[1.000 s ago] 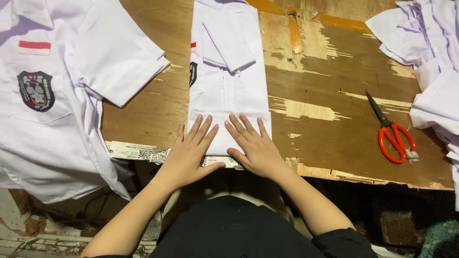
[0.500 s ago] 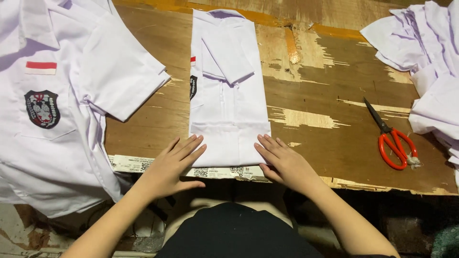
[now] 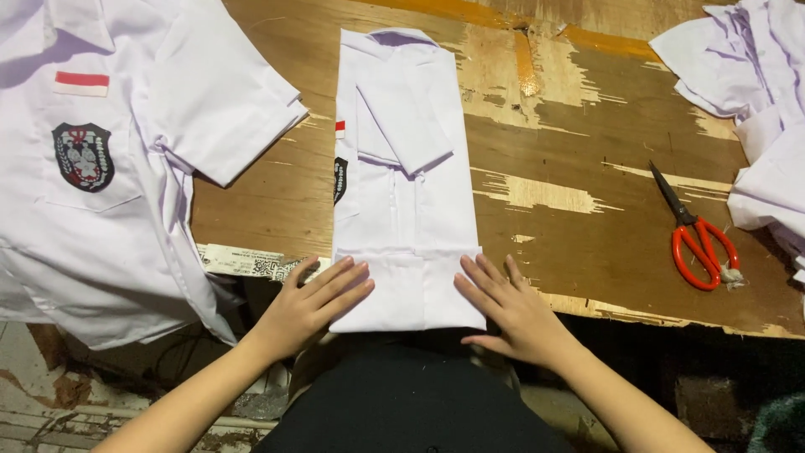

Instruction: Folding a white collared shirt on a wooden table in a factory setting.

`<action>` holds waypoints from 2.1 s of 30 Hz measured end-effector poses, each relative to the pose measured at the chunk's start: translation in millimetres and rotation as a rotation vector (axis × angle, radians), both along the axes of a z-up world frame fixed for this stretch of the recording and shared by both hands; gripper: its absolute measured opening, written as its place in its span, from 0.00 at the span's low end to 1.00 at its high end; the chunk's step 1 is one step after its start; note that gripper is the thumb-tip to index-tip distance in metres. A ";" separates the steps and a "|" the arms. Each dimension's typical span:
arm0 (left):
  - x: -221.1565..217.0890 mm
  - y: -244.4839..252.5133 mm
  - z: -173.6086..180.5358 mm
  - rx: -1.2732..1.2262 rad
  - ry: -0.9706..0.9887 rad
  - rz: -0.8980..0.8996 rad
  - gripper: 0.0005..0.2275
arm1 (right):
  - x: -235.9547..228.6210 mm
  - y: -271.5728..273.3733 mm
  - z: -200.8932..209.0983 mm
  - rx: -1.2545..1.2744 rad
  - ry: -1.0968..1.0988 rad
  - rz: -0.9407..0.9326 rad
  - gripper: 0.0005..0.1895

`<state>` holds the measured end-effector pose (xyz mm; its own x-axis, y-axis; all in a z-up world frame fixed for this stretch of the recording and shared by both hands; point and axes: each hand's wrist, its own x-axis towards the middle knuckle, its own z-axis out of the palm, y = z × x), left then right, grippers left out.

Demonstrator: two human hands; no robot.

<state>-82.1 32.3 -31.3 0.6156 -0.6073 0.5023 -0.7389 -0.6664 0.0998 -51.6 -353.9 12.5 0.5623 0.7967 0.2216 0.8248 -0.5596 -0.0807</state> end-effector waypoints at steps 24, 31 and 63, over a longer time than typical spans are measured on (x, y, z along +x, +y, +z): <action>24.3 19.0 25.8 -0.622 0.386 -0.124 0.04 | 23.4 -2.1 18.6 0.672 0.590 -0.017 0.19; 164.6 -9.1 104.8 -0.877 0.433 0.150 0.12 | 132.3 29.0 16.7 0.967 0.585 -0.256 0.08; 388.9 -81.3 49.1 -0.047 0.774 0.331 0.14 | 275.6 66.8 -55.2 1.043 1.107 -0.739 0.14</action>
